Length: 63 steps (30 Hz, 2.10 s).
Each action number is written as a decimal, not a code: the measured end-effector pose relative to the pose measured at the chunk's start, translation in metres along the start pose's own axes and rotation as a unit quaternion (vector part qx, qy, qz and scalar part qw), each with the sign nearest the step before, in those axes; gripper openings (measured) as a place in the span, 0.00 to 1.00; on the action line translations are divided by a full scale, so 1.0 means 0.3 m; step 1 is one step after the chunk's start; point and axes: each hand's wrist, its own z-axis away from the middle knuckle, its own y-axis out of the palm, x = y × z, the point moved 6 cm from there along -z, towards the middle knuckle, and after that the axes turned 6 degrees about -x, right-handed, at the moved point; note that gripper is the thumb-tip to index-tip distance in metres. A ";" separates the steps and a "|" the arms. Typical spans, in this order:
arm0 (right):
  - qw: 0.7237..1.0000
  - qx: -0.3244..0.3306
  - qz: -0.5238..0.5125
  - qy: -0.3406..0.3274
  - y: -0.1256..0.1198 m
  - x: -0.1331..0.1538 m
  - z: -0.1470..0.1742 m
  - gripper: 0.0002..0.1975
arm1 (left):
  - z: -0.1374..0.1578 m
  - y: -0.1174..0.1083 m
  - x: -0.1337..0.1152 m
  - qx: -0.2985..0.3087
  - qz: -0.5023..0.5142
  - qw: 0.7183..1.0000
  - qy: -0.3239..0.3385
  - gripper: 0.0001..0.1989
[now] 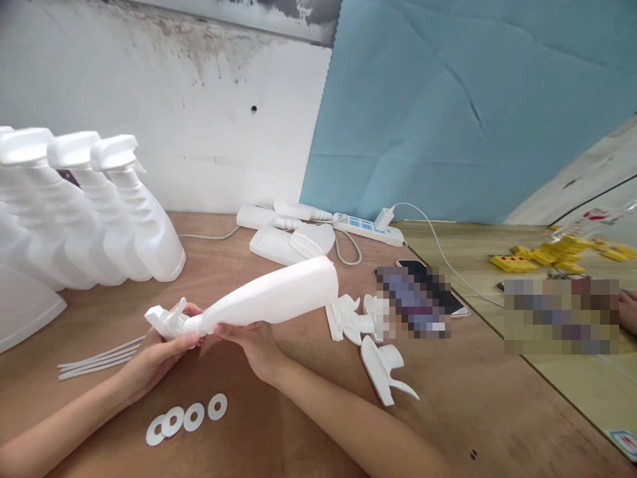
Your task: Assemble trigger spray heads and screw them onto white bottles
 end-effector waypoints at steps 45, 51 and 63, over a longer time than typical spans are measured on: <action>1.000 0.014 -0.004 -0.008 0.003 -0.003 -0.001 0.08 | 0.020 0.019 -0.029 -0.029 -0.006 0.999 0.022 0.19; 0.999 0.038 0.005 -0.030 0.033 0.038 0.011 0.06 | 0.012 0.011 0.006 0.006 -0.019 1.000 -0.021 0.14; 1.000 0.020 -0.008 -0.022 0.013 0.009 0.000 0.09 | 0.017 0.017 -0.022 -0.022 -0.035 0.999 0.019 0.20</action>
